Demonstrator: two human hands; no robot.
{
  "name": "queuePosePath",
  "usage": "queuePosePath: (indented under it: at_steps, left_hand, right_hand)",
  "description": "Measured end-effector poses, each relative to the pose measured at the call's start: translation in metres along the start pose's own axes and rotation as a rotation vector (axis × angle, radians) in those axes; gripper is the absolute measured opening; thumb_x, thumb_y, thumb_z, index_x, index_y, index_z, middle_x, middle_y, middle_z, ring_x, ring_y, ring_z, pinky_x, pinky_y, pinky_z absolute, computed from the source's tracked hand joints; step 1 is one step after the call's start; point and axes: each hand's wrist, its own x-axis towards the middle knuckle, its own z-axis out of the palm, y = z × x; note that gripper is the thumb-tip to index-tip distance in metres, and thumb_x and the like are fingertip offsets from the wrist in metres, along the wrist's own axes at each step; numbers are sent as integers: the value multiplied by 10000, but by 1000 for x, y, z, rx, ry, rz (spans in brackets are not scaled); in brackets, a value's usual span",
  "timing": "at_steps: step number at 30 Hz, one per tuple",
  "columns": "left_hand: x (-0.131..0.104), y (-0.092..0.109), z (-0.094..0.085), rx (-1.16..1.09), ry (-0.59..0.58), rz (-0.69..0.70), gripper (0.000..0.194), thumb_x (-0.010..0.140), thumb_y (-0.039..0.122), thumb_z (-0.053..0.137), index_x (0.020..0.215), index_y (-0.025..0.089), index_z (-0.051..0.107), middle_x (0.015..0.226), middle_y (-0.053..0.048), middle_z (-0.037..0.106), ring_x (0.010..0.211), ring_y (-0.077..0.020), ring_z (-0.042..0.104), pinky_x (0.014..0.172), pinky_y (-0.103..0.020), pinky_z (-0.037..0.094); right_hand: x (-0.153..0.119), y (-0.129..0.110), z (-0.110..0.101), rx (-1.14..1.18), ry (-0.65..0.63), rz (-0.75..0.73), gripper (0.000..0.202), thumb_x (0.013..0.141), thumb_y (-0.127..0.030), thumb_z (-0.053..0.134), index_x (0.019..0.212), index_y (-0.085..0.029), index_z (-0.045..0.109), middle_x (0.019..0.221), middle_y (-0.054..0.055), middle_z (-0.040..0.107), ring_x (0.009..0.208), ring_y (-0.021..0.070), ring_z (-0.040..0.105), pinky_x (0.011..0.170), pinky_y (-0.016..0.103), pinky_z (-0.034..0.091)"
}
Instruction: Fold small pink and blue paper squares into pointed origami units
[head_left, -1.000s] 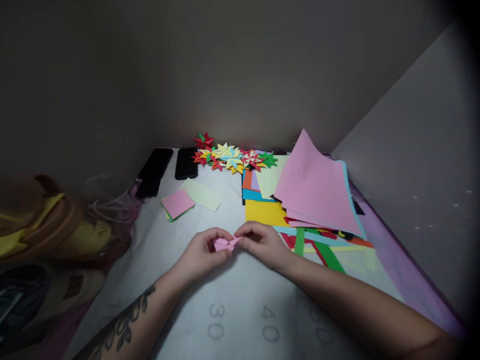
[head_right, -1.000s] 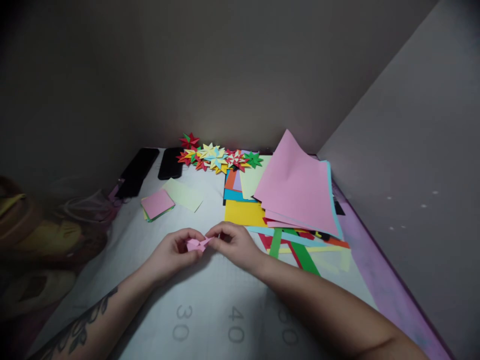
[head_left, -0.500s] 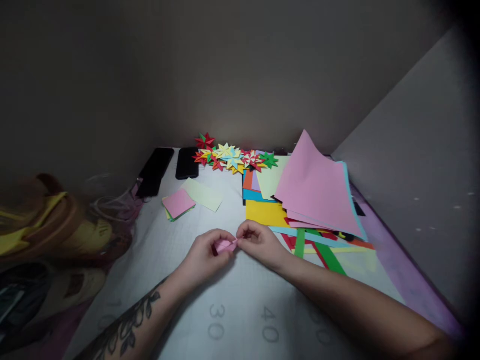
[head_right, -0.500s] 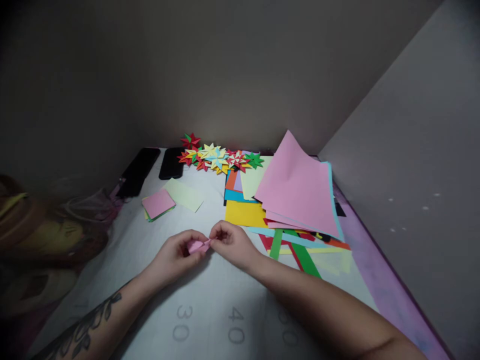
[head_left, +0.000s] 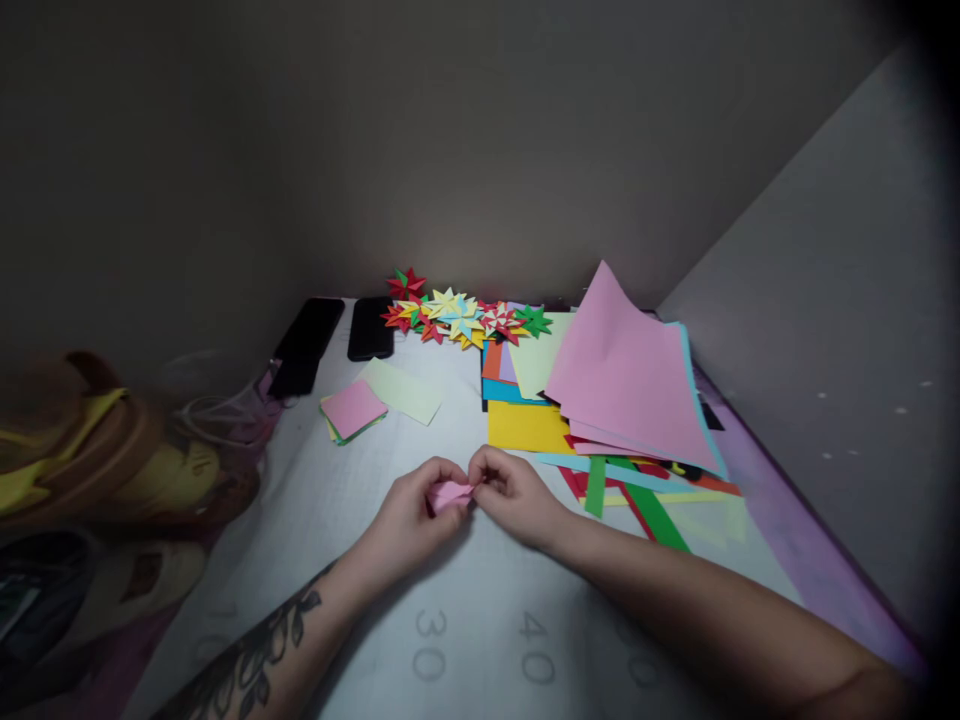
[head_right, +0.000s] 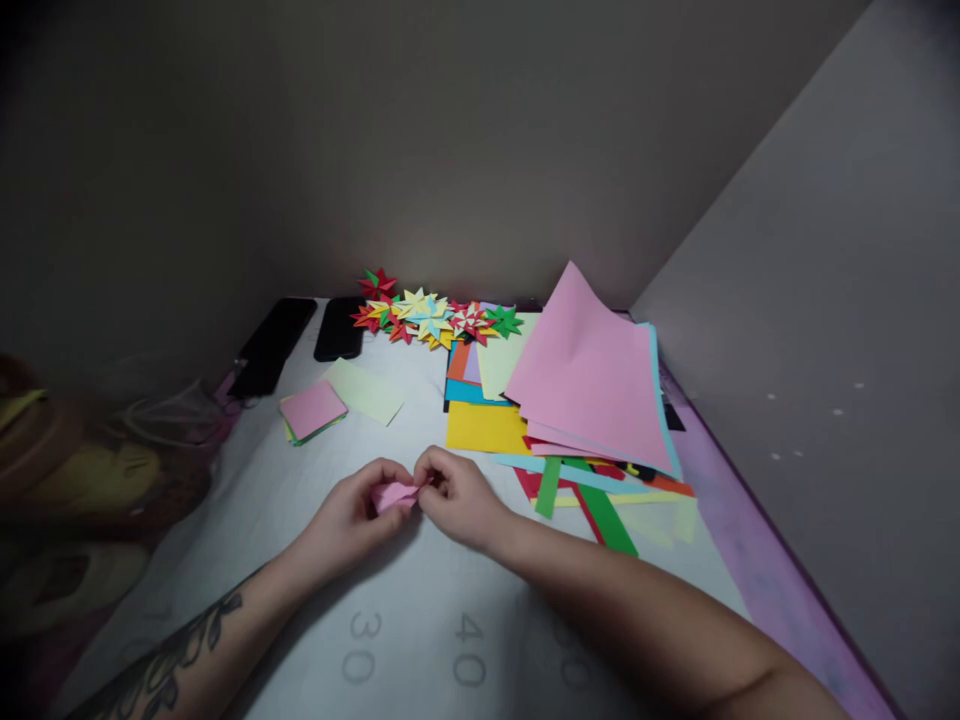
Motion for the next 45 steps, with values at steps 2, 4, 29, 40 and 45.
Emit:
queuePosePath:
  at_steps: [2,4,29,40,45]
  left_hand:
    - [-1,0,0,33,13,21,151,749,189,572,899,171,584,805,-10,612,705,-129,521,626,-220,391]
    - [-1,-1,0,42,22,21,134,767,220,571,892,174,582,787,-6,603,689,-127,511,612,-217,383]
    - [3,-2,-9,-553,-154,-219,319,694,213,729,892,168,484,688,26,553,521,-55,446,462,-178,325]
    - [2,2,-8,-578,-112,-234,366,653,216,746,906,165,487,662,41,526,506,-51,441,472,-183,322]
    - [3,3,-5,-467,-42,-197,348,656,265,738,890,165,500,721,23,552,585,-78,492,540,-200,346]
  right_hand:
    - [0,-1,0,-28,-4,0,105,654,-97,474,696,-193,481,629,-51,460,553,90,411,508,205,315]
    - [0,-1,0,-41,-4,12,91,668,-109,498,706,-191,491,632,-51,468,548,87,408,502,203,313]
    - [1,4,-6,-41,-29,-166,69,710,-116,612,720,-179,639,746,11,620,696,128,574,656,257,456]
    - [1,1,-9,-41,-75,-256,35,763,-207,644,755,-211,678,807,27,611,758,147,585,691,290,458]
    - [0,3,0,68,47,-61,104,701,-144,624,759,-193,552,731,-20,549,663,115,521,600,246,415]
